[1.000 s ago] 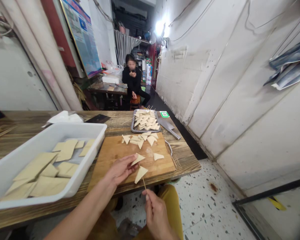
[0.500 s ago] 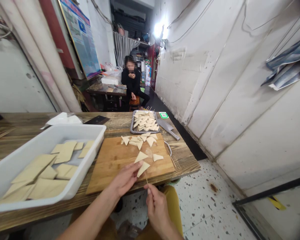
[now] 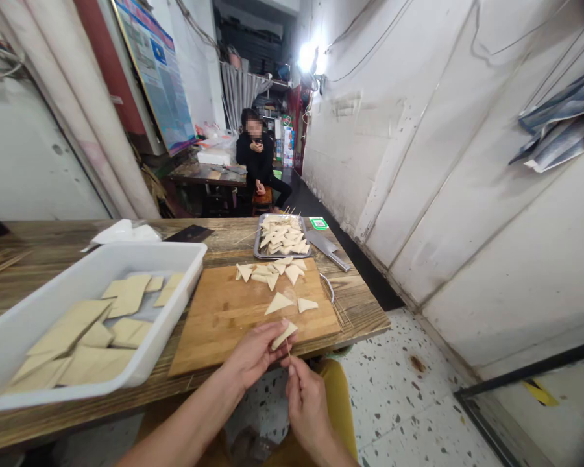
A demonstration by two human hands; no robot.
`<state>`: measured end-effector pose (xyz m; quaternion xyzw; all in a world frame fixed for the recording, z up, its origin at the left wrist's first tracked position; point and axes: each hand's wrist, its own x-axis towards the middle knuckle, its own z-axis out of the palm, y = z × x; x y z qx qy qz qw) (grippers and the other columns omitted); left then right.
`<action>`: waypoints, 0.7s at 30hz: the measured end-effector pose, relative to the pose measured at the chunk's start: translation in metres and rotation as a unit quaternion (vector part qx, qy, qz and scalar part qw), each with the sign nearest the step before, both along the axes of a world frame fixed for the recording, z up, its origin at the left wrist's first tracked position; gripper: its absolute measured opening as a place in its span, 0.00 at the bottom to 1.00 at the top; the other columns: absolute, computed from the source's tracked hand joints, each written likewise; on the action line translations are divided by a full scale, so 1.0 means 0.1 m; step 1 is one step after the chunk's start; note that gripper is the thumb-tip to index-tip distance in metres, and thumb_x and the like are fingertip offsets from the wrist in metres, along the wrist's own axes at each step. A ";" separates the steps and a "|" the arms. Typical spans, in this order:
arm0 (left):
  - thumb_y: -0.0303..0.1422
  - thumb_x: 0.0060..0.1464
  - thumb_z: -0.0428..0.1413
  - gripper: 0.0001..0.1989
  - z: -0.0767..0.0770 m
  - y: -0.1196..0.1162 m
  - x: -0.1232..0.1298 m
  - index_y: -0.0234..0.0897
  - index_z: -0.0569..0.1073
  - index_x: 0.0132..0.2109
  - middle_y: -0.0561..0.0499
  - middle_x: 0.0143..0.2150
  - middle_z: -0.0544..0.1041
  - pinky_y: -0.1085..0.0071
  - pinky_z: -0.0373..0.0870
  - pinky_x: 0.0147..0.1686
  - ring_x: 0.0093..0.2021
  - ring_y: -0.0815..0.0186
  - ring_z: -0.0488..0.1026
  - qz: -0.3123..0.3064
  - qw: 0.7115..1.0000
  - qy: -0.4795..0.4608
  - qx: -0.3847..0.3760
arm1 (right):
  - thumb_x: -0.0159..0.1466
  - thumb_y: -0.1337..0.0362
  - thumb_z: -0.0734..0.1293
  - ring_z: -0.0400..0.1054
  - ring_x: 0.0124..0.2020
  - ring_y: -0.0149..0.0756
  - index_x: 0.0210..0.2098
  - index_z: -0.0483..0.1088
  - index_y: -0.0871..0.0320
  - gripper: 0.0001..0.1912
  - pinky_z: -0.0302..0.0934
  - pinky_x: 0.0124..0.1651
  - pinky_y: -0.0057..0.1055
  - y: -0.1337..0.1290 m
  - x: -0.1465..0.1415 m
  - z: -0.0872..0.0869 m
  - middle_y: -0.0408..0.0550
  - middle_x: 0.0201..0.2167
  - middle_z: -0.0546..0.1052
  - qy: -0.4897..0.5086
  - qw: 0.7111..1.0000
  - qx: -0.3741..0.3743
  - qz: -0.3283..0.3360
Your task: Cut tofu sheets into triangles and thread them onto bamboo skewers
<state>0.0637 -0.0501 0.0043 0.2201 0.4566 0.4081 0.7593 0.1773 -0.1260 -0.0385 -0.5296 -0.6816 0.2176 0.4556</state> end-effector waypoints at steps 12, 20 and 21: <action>0.32 0.52 0.56 0.08 0.16 0.18 -0.12 0.31 0.73 0.37 0.42 0.38 0.78 0.75 0.71 0.36 0.38 0.67 0.75 0.076 0.992 0.034 0.091 | 0.67 0.65 0.52 0.56 0.18 0.29 0.37 0.66 0.59 0.13 0.52 0.22 0.23 -0.07 0.06 0.01 0.38 0.17 0.60 0.021 0.998 -0.055 0.039; 0.29 0.51 0.56 0.05 0.14 0.19 -0.10 0.30 0.72 0.36 0.41 0.36 0.79 0.76 0.72 0.31 0.37 0.64 0.77 0.079 0.995 0.037 0.042 | 0.66 0.66 0.52 0.56 0.18 0.29 0.37 0.66 0.59 0.13 0.51 0.23 0.23 -0.08 0.05 -0.01 0.38 0.18 0.60 0.015 0.998 -0.055 0.039; 0.29 0.51 0.56 0.05 0.14 0.18 -0.08 0.30 0.72 0.35 0.41 0.36 0.79 0.76 0.72 0.31 0.37 0.64 0.77 0.077 0.995 0.038 0.043 | 0.66 0.66 0.51 0.56 0.18 0.29 0.37 0.66 0.59 0.13 0.51 0.23 0.23 -0.07 0.06 -0.01 0.39 0.18 0.60 0.015 0.998 -0.053 0.037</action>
